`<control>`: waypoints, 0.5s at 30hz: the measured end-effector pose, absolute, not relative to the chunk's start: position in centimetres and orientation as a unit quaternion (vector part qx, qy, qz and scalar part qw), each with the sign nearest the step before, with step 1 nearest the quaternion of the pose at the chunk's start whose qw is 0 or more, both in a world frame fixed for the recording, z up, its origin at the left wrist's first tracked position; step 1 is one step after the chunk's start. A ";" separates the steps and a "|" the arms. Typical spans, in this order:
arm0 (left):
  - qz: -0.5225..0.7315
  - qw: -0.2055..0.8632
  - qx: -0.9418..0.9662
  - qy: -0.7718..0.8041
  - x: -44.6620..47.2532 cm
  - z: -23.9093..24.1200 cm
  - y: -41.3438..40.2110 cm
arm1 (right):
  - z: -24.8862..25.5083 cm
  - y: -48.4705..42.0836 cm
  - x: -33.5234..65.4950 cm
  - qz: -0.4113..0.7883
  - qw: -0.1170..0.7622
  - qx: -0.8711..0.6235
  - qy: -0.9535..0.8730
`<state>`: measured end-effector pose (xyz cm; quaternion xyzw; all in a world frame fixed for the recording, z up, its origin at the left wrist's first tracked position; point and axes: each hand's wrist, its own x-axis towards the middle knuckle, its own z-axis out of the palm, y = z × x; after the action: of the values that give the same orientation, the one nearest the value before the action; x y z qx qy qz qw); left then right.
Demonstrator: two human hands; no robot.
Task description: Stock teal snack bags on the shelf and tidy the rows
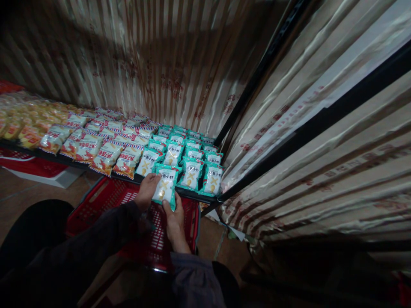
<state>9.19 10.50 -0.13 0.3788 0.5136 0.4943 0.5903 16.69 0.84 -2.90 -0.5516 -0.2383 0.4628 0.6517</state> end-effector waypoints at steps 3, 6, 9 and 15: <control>0.465 0.595 0.393 0.525 9.6 -0.2 11.0 | -2.6 1.0 16.6 0.491 0.661 -0.518 -0.231; 0.435 0.599 0.406 0.536 9.9 -0.2 11.3 | -2.7 1.1 16.8 0.485 0.656 -0.526 -0.238; 0.407 0.599 0.418 0.549 10.0 -0.1 11.6 | -3.0 1.3 17.2 0.480 0.649 -0.535 -0.248; 0.375 0.578 0.443 0.573 10.0 0.3 12.3 | -3.0 1.7 17.5 0.467 0.644 -0.544 -0.268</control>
<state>10.03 12.28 0.28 0.4434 0.5729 0.3754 0.5782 17.53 1.74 -2.98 -0.5442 -0.2677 0.4667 0.6437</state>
